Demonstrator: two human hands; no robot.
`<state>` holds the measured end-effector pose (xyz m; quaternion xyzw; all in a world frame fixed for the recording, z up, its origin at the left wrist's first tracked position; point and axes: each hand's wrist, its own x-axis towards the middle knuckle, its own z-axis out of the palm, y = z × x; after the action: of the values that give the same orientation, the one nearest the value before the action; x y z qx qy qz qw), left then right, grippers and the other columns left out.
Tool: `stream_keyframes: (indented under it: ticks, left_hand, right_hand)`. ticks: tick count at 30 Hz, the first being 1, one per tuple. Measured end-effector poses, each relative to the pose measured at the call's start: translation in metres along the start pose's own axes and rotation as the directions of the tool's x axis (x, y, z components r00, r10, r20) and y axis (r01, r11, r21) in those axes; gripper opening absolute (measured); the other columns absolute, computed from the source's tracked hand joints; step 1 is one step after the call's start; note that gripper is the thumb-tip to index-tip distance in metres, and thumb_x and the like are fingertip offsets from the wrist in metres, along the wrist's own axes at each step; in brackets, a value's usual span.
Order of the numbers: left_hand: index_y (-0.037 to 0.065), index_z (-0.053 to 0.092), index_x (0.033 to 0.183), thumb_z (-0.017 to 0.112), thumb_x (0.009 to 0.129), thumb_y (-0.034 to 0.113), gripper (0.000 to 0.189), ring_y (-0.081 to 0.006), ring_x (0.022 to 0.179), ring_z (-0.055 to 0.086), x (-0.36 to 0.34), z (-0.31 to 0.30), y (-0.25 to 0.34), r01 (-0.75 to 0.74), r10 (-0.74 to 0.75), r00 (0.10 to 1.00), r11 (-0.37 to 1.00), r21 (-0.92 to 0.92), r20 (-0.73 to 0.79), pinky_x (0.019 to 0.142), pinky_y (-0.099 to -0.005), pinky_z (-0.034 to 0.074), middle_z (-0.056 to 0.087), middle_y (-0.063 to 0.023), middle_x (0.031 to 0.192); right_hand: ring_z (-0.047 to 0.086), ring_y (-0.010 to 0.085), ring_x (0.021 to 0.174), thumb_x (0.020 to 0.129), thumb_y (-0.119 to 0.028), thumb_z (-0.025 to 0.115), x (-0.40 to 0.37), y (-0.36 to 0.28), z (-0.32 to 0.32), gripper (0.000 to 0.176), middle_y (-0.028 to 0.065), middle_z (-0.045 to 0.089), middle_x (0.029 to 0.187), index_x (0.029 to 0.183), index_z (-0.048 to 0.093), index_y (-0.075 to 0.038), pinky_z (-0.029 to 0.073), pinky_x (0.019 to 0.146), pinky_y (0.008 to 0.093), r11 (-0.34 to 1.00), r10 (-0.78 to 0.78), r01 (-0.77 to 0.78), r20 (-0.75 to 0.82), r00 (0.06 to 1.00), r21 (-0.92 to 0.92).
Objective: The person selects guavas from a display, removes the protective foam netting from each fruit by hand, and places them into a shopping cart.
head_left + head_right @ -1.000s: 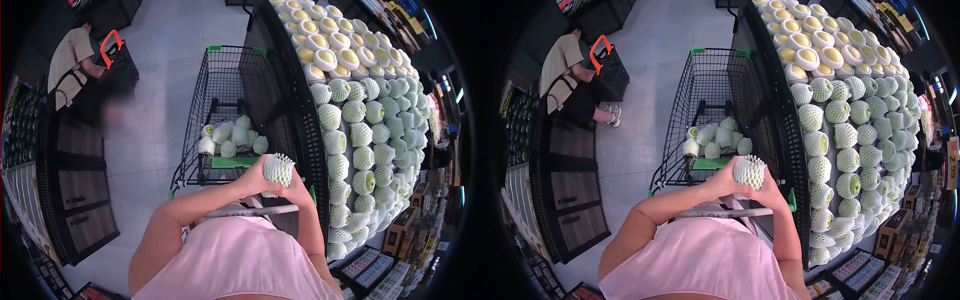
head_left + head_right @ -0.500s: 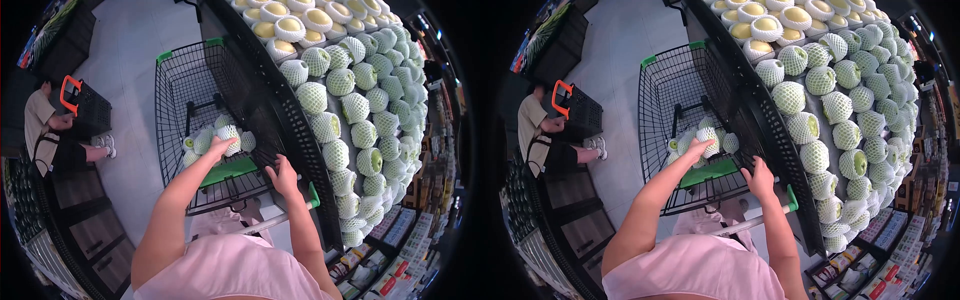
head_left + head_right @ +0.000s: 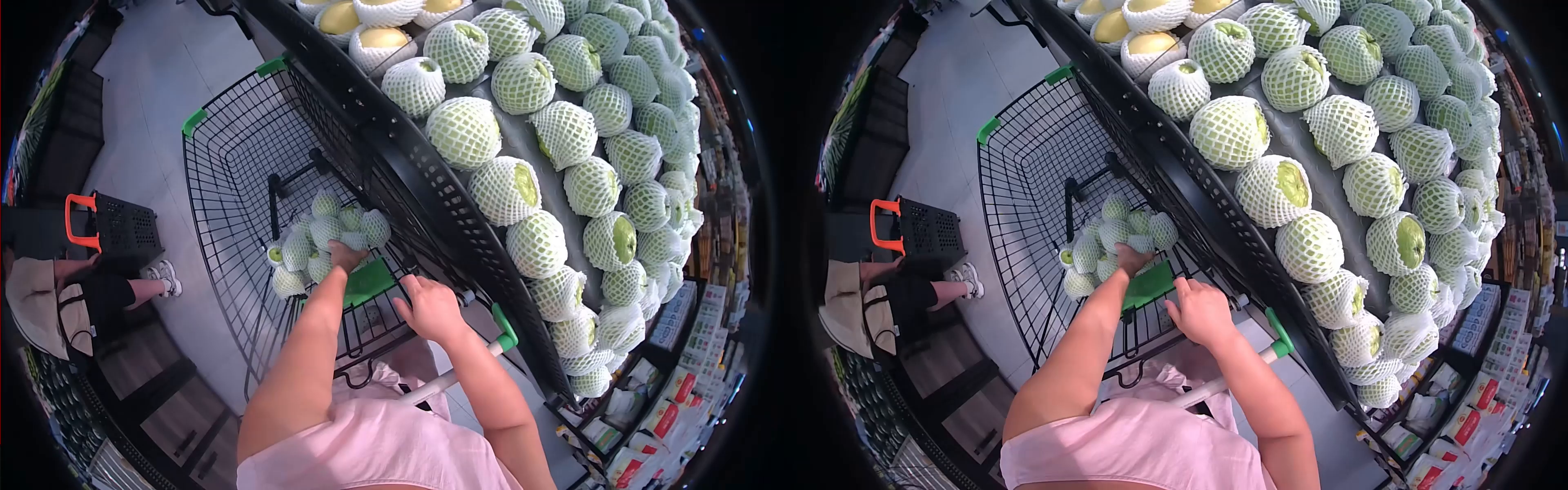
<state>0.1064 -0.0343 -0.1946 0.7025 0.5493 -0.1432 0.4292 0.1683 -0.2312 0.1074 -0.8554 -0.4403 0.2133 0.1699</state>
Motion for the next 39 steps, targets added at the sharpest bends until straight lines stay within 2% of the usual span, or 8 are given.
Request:
stream_keyframes:
  ticks: [9, 19, 21, 25, 28, 31, 35, 39]
  left_hand:
    - [-0.01, 0.013, 0.13, 0.088, 0.057, 0.032, 0.112, -0.043, 0.121, 0.045, 0.003, 0.03, -0.006, -0.005, -0.007, 0.979, 0.998, -0.058, -0.206, 0.102, -0.0406, 0.041, 0.038, -0.0316, 0.131]
    - [-0.012, -0.006, 0.141, 0.086, 0.059, 0.047, 0.136, -0.0378, 0.131, 0.037, 0.026, 0.024, -0.019, 0.073, -0.077, 0.997, 0.974, 0.216, 0.012, 0.108, -0.0377, 0.036, 0.025, -0.0284, 0.147]
    - [-0.008, 0.023, 0.14, 0.085, 0.064, 0.041, 0.11, -0.0333, 0.124, 0.049, 0.026, 0.01, -0.018, 0.089, -0.095, 0.996, 0.948, 0.306, 0.004, 0.101, -0.038, 0.043, 0.046, -0.0256, 0.135]
    - [-0.002, 0.057, 0.11, 0.074, 0.079, 0.027, 0.046, -0.0261, 0.091, 0.062, 0.018, -0.031, -0.018, -0.38, 0.384, 0.923, 0.922, 0.079, -0.039, 0.078, -0.0361, 0.049, 0.065, -0.0163, 0.099]
    - [-0.002, 0.063, 0.087, 0.059, 0.093, 0.012, 0.016, -0.0082, 0.058, 0.056, -0.058, -0.068, 0.021, -0.507, 0.539, 0.842, 0.781, -0.364, -0.015, 0.051, -0.0219, 0.043, 0.064, -0.0057, 0.075]
    - [-0.001, 0.063, 0.087, 0.058, 0.094, 0.016, 0.02, -0.0066, 0.055, 0.052, -0.198, -0.108, 0.082, -0.572, 0.595, 0.801, 0.728, -0.379, -0.066, 0.049, -0.021, 0.04, 0.062, -0.0032, 0.072]
    - [0.001, 0.059, 0.071, 0.055, 0.097, 0.019, 0.031, -0.0068, 0.053, 0.049, -0.291, -0.104, 0.101, -0.581, 0.608, 0.792, 0.721, -0.378, -0.058, 0.05, -0.0208, 0.039, 0.06, -0.0015, 0.069]
    - [-0.002, 0.057, 0.071, 0.053, 0.097, 0.015, 0.031, -0.009, 0.061, 0.051, -0.366, -0.081, 0.137, -0.828, 0.83, 0.536, 0.482, -0.287, -0.154, 0.057, -0.0233, 0.042, 0.056, -0.003, 0.071]
  right_hand:
    - [0.064, 0.0308, 0.074, 0.08, -0.027, 0.067, 0.001, -0.002, 0.001, 0.031, 0.013, 0.061, 0.076, 0.091, 0.054, -0.001, 0.051, 0.067, 0.0403, 1.0, -0.018, 0.018, -0.007, 1.0, -0.001]
    - [0.064, 0.0315, 0.082, 0.082, -0.028, 0.065, -0.006, 0.001, 0.002, 0.03, 0.0127, 0.064, 0.085, 0.098, 0.056, -0.004, 0.051, 0.074, 0.0424, 0.998, -0.039, 0.044, -0.104, 0.994, 0.042]
    - [0.064, 0.0303, 0.083, 0.081, -0.025, 0.067, -0.021, -0.006, -0.018, 0.028, 0.0114, 0.065, 0.088, 0.099, 0.058, -0.005, 0.051, 0.074, 0.0409, 0.983, -0.108, 0.146, -0.294, 0.95, 0.111]
    - [0.064, 0.0278, 0.085, 0.074, -0.015, 0.073, -0.088, -0.008, -0.09, 0.026, 0.0084, 0.066, 0.092, 0.097, 0.063, -0.007, 0.051, 0.075, 0.0387, 0.954, -0.063, 0.246, -0.691, 0.72, 0.169]
    - [0.063, 0.0294, 0.088, 0.069, -0.007, 0.075, -0.16, 0.031, -0.137, 0.031, 0.0105, 0.067, 0.099, 0.097, 0.063, -0.005, 0.05, 0.079, 0.039, 0.994, 0.106, -0.031, -0.881, 0.461, 0.103]
    - [0.056, 0.0322, 0.1, 0.069, -0.018, 0.078, -0.224, 0.088, -0.161, 0.051, 0.0141, 0.061, 0.108, 0.113, 0.057, -0.003, 0.043, 0.088, 0.0408, 0.856, 0.259, -0.507, -0.933, 0.251, 0.101]
    - [0.053, 0.0325, 0.103, 0.064, -0.034, 0.082, -0.26, 0.137, -0.165, 0.071, 0.0163, 0.059, 0.108, 0.118, 0.052, 0.0, 0.038, 0.092, 0.0433, 0.767, 0.374, -0.629, -0.884, 0.279, 0.126]
    - [0.053, 0.0316, 0.1, 0.058, -0.046, 0.083, -0.253, 0.155, -0.171, 0.086, 0.0164, 0.059, 0.102, 0.121, 0.05, 0.003, 0.035, 0.092, 0.0436, 0.783, 0.365, -0.618, -0.85, 0.379, 0.061]
